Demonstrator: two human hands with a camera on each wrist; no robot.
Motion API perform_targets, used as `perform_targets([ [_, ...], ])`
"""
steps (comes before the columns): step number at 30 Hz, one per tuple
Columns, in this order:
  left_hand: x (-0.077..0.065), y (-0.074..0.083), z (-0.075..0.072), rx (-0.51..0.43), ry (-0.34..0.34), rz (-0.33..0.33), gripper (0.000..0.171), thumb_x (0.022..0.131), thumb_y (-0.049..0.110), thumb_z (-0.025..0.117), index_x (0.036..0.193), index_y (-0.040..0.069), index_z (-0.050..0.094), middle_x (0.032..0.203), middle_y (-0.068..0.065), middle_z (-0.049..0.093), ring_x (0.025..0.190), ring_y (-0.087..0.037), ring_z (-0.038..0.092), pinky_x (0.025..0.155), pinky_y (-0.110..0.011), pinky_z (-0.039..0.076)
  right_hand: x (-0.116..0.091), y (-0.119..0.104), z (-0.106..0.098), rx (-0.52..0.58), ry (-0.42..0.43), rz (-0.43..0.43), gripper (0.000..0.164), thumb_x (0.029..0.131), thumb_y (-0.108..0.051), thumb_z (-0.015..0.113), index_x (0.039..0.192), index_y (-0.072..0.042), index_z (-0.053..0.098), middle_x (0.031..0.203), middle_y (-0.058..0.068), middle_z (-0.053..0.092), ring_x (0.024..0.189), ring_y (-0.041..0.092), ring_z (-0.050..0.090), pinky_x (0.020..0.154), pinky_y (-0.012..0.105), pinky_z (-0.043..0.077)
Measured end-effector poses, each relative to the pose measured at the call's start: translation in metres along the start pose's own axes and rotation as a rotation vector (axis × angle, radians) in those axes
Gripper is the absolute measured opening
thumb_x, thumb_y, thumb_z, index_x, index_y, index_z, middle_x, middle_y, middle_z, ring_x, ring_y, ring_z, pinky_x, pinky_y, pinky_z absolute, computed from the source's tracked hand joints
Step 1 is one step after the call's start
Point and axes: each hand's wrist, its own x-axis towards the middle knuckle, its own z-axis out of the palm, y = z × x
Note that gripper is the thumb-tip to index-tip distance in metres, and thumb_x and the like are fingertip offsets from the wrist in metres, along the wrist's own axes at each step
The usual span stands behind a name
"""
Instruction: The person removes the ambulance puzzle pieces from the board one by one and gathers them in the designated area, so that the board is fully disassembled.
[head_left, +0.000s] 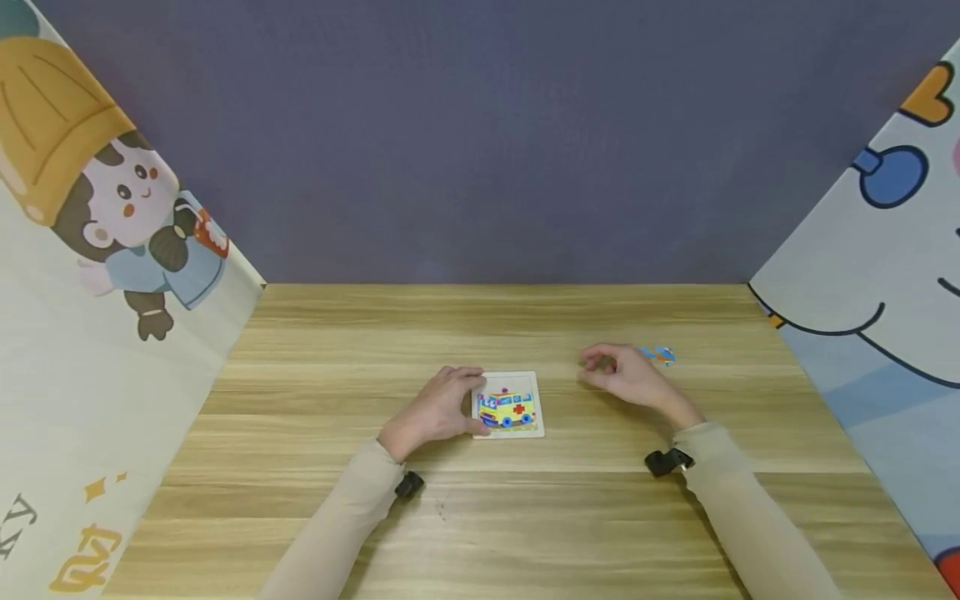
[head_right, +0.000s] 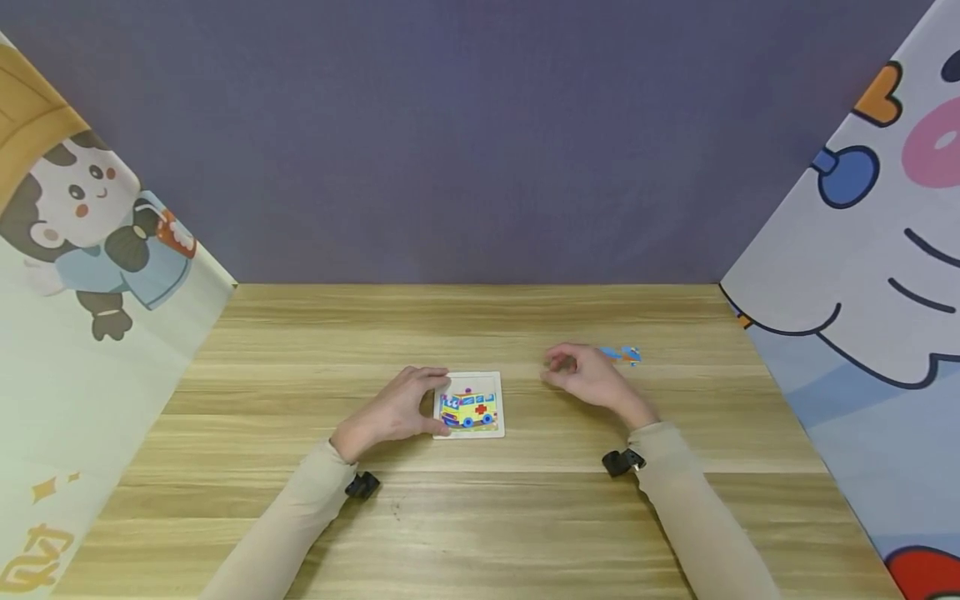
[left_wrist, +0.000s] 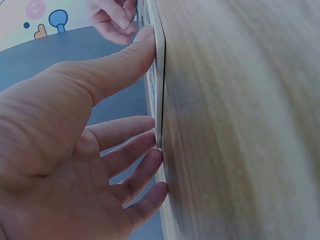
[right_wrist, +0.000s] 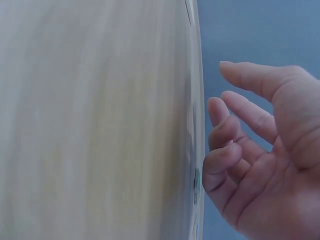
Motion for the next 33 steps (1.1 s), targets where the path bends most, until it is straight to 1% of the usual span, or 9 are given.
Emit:
perform_targets([
  [4,0.001,0.000,0.000,0.006,0.000,-0.001,0.088,0.082,0.037,0.093,0.153,0.003,0.056,0.167,-0.009,0.046,0.154,-0.034,0.041,0.131,-0.052,0.032,0.001,-0.009,0.007,-0.013,-0.010,-0.016,0.036,0.098,-0.023,0.079,0.130,-0.008,0.073,0.108,0.005,0.076,0.072,0.013,0.057,0.060,0.024,0.045],
  [11,0.001,-0.001,0.001,0.008,0.002,-0.006,0.088,0.081,0.037,0.093,0.153,0.004,0.056,0.168,-0.008,0.046,0.155,-0.033,0.040,0.132,-0.051,0.030,0.003,-0.023,0.017,0.011,-0.051,-0.051,0.032,0.098,-0.020,0.078,0.128,-0.008,0.074,0.108,0.004,0.076,0.072,0.014,0.059,0.062,0.025,0.048],
  [18,0.002,0.000,0.001,0.002,-0.001,-0.009,0.087,0.082,0.037,0.093,0.153,0.004,0.056,0.168,-0.008,0.046,0.155,-0.033,0.039,0.132,-0.051,0.030,0.007,-0.034,0.026,0.028,-0.078,-0.082,0.031,0.099,-0.020,0.077,0.127,-0.007,0.074,0.106,0.004,0.076,0.071,0.014,0.058,0.060,0.024,0.047],
  [24,0.002,0.000,0.000,0.006,-0.001,-0.010,0.087,0.081,0.037,0.093,0.153,0.004,0.056,0.168,-0.007,0.046,0.155,-0.033,0.039,0.132,-0.051,0.029,0.009,-0.043,0.033,0.029,-0.108,-0.095,0.031,0.099,-0.021,0.077,0.128,-0.009,0.074,0.107,0.002,0.077,0.077,0.011,0.065,0.065,0.025,0.053],
  [29,0.003,0.001,0.000,0.010,-0.003,-0.015,0.087,0.081,0.037,0.094,0.153,0.004,0.056,0.168,-0.007,0.046,0.154,-0.033,0.040,0.132,-0.052,0.030,0.012,-0.051,0.039,0.063,-0.129,-0.106,0.033,0.098,-0.021,0.078,0.128,-0.008,0.074,0.107,0.004,0.077,0.077,0.012,0.065,0.064,0.025,0.053],
  [33,0.003,0.001,0.001,0.013,-0.003,-0.015,0.086,0.081,0.037,0.094,0.152,0.003,0.057,0.167,-0.008,0.047,0.153,-0.034,0.041,0.131,-0.052,0.032,0.014,-0.056,0.045,0.153,-0.175,-0.098,0.036,0.099,-0.019,0.076,0.131,-0.003,0.071,0.111,0.011,0.076,0.077,0.015,0.069,0.062,0.027,0.058],
])
